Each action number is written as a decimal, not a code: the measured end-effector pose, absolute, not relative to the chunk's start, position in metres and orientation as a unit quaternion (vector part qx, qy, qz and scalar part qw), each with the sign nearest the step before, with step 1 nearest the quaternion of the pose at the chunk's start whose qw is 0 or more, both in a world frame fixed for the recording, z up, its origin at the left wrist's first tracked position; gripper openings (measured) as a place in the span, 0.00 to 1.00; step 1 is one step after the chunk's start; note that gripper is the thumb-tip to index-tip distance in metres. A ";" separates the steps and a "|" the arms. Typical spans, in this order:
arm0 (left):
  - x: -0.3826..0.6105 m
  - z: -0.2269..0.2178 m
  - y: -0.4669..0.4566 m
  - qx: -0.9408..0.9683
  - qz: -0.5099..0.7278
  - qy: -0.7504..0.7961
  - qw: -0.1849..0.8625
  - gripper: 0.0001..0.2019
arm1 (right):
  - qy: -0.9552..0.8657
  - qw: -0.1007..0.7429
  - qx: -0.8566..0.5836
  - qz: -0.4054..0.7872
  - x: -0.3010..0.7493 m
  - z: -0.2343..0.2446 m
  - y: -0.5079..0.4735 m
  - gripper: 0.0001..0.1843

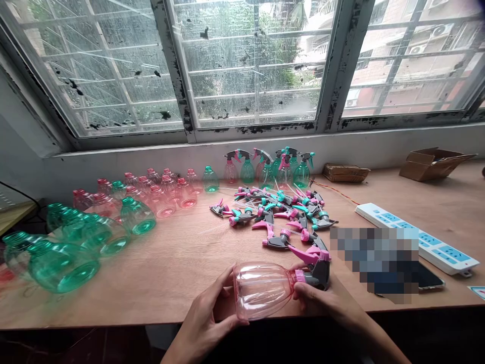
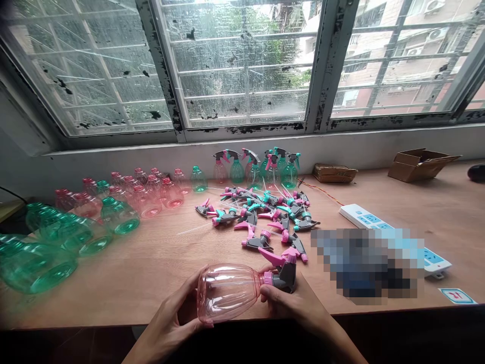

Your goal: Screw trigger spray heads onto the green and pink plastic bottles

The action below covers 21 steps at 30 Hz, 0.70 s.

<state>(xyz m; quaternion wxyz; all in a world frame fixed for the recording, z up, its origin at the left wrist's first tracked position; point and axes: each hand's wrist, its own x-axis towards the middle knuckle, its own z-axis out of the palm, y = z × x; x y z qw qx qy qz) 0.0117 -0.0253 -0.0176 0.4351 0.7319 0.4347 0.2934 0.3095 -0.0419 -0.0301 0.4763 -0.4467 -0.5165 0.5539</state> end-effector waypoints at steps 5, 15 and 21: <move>0.012 -0.018 -0.025 0.733 0.299 0.434 0.430 0.42 | -0.525 0.469 -0.447 0.552 0.311 -0.029 -0.041 0.20; 0.010 -0.019 -0.026 0.734 0.296 0.441 0.423 0.42 | -0.524 0.462 -0.446 0.560 0.311 -0.029 -0.043 0.20; 0.012 -0.018 -0.026 0.732 0.303 0.434 0.430 0.41 | -0.505 0.486 -0.446 0.557 0.311 -0.034 -0.041 0.23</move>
